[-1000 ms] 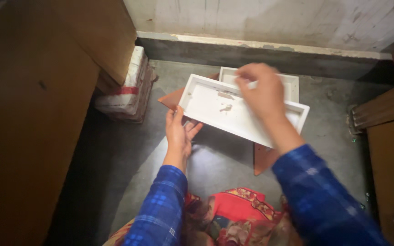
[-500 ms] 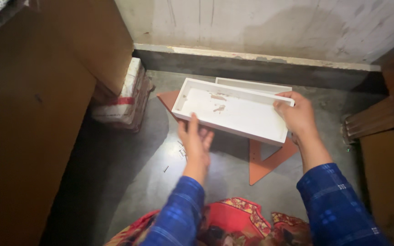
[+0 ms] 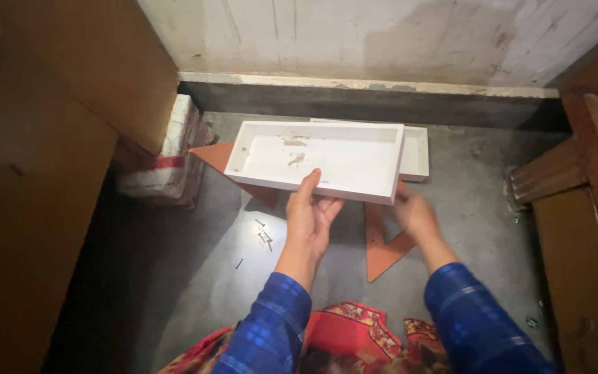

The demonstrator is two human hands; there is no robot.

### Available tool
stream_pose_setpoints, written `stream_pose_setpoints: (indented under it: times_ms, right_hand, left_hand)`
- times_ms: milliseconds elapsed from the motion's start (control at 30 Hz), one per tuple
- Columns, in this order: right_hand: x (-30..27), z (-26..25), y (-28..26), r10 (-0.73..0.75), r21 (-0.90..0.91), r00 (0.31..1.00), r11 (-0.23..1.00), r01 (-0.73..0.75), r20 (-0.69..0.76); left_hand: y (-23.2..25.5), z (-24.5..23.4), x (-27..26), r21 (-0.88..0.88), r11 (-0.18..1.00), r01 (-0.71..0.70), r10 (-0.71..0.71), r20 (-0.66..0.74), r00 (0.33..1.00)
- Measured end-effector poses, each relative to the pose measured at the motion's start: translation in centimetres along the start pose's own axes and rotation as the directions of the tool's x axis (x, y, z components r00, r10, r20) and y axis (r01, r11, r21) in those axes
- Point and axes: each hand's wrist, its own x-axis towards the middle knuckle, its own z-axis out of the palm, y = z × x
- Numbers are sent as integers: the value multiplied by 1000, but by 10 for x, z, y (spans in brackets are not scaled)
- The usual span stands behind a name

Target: The person assembles a small white drawer unit by attaching orange triangular side panels using screws. They align the panels, insert screws, and tighten them by hand to secure the components together.

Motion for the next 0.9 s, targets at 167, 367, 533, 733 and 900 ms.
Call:
stream_pose_setpoints:
  times_ms: [167,367,533,733,900]
  right_hand:
    - [-65,45,1,30,-275,996,961,-6,81]
    - [-90,44,-21,50,-467,999,884,-39,12]
    - [-78,21,-24,106,-490,994,865,-105,-26]
    - [-59,-35,-27,180,-535,981,838,-110,80]
    - [-39,-72,-24,247,-653,947,755,-56,205]
  left_hand:
    - [2,4,-2,25,1000,18,-17,-38,999]
    - [-1,1,-8,64,998,29,-27,-22,999]
    - [3,0,-2,53,998,24,-22,-39,999]
    - [9,2,8,-21,1000,20,-21,-7,1000]
    - [7,1,10,-13,1000,22,-22,-38,999]
